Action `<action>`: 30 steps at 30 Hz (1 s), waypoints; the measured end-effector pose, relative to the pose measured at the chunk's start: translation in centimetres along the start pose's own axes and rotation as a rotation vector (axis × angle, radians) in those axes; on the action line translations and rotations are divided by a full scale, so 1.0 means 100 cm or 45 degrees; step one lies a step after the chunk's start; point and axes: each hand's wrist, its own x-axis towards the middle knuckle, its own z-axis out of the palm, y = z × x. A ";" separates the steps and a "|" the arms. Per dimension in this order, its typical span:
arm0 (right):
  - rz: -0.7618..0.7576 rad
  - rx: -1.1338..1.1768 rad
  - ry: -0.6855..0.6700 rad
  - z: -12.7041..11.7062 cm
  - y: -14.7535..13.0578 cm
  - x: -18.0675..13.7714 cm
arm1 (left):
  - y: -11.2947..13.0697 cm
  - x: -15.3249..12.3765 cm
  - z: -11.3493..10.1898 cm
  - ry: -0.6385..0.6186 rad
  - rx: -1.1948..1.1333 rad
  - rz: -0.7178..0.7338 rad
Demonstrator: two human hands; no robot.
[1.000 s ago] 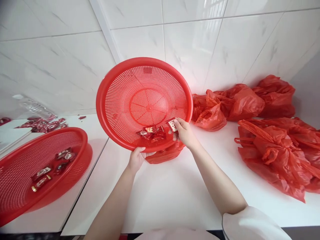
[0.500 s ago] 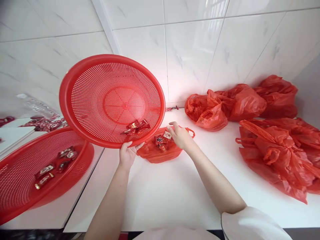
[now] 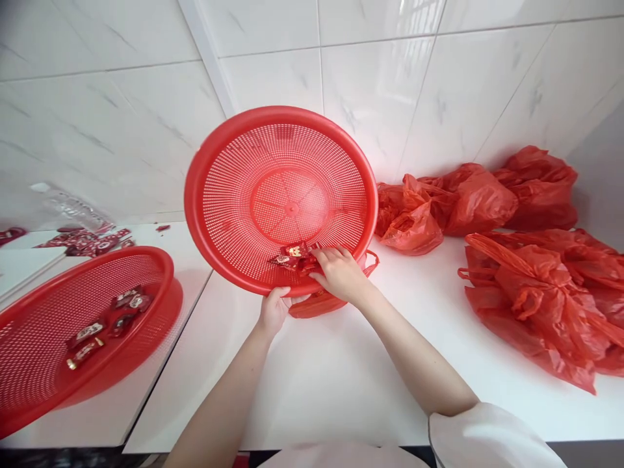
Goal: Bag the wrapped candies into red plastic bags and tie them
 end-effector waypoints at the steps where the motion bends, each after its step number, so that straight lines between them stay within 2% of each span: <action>1: 0.003 -0.020 -0.058 0.002 0.001 0.000 | -0.002 -0.002 0.001 -0.020 0.009 -0.017; 4: 0.131 0.128 -0.092 0.003 0.003 0.002 | -0.004 -0.004 0.002 -0.074 0.027 -0.058; 10: 0.332 0.650 0.154 -0.012 0.001 0.003 | -0.002 0.001 -0.001 0.007 0.030 0.022; 16: 0.457 0.701 0.191 -0.019 0.003 0.001 | 0.007 0.010 -0.010 0.181 -0.046 0.178; 22: 0.440 0.671 0.131 -0.026 0.003 0.001 | 0.020 0.017 -0.020 0.259 -0.125 0.324; 24: 0.417 0.647 0.030 -0.025 0.003 0.000 | 0.022 0.018 -0.022 0.272 -0.130 0.344; 27: 0.320 0.701 -0.216 -0.016 0.004 -0.002 | 0.022 0.018 -0.021 0.296 -0.132 0.358; 28: 0.304 0.686 -0.259 -0.013 0.005 -0.002 | 0.021 0.018 -0.021 0.296 -0.136 0.359; 30: 0.311 0.565 -0.221 -0.007 0.005 -0.002 | 0.020 0.017 -0.019 0.288 -0.137 0.355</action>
